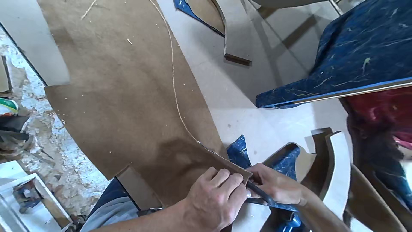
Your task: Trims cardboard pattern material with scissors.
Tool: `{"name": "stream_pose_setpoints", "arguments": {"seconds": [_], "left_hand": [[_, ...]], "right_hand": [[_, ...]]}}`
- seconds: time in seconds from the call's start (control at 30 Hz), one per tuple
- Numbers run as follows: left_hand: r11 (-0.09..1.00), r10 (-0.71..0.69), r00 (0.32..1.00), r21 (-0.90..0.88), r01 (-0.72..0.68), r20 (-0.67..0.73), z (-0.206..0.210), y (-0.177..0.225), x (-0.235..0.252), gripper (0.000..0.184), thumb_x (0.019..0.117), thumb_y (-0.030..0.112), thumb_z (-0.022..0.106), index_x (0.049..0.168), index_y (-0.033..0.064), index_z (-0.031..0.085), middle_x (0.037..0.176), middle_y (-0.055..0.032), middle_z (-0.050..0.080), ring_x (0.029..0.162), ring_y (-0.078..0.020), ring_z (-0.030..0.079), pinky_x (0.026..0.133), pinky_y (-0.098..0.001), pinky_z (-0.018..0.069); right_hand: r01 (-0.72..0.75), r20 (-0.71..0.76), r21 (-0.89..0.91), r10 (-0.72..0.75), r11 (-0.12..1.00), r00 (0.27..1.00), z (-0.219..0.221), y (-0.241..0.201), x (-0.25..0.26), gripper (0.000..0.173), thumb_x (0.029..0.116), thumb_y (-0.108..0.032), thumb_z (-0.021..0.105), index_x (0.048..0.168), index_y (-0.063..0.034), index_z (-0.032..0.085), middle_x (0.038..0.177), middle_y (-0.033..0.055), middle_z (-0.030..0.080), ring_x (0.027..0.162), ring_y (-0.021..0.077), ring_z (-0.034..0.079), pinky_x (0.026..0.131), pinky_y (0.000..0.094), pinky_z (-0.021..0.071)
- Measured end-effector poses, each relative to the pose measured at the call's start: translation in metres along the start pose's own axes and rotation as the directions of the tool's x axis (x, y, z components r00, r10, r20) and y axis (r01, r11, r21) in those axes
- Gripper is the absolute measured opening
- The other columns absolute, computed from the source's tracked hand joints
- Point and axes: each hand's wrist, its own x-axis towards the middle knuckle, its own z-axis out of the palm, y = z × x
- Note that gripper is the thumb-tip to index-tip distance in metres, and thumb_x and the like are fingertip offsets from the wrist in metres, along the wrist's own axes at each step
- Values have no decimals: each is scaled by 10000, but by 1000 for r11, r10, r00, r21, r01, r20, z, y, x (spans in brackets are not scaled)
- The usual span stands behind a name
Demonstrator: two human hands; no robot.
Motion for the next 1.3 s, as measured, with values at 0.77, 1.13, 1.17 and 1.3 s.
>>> {"name": "stream_pose_setpoints", "arguments": {"seconds": [0.77, 1.13, 1.17, 1.3], "left_hand": [[996, 32, 998, -76, -36, -53, -18, 2, 2, 172, 1007, 172, 551, 974, 131, 715, 1098, -35, 751, 905, -182, 686, 737, -313, 523], [994, 48, 999, -92, -50, -25, -24, 3, 0, 170, 991, 166, 551, 978, 134, 717, 1102, -29, 753, 886, -182, 680, 716, -317, 507], [995, 50, 998, -91, -52, -23, -24, 3, 0, 168, 989, 166, 553, 975, 134, 717, 1099, -28, 753, 884, -183, 678, 715, -317, 505], [995, 56, 998, -76, -59, -29, -24, 3, 0, 158, 981, 164, 556, 968, 142, 712, 1092, -21, 750, 871, -174, 669, 707, -311, 496]], "right_hand": [[232, -113, -24, -233, 972, 966, 34, -17, 2, 90, 858, -289, 640, 816, -221, 682, 676, -110, 651, 550, 11, 608, 503, 231, 533], [373, -150, 46, -363, 927, 920, 52, -6, 11, 114, 842, -339, 707, 871, -229, 694, 718, -115, 677, 596, -11, 632, 547, 218, 557], [388, -154, 40, -378, 921, 913, 53, -6, 12, 115, 847, -343, 705, 879, -233, 696, 727, -123, 678, 610, -22, 632, 560, 209, 557], [435, -165, 10, -427, 900, 889, 55, -4, 15, 67, 872, -295, 685, 868, -230, 701, 736, -137, 679, 644, -47, 632, 593, 185, 553]]}}
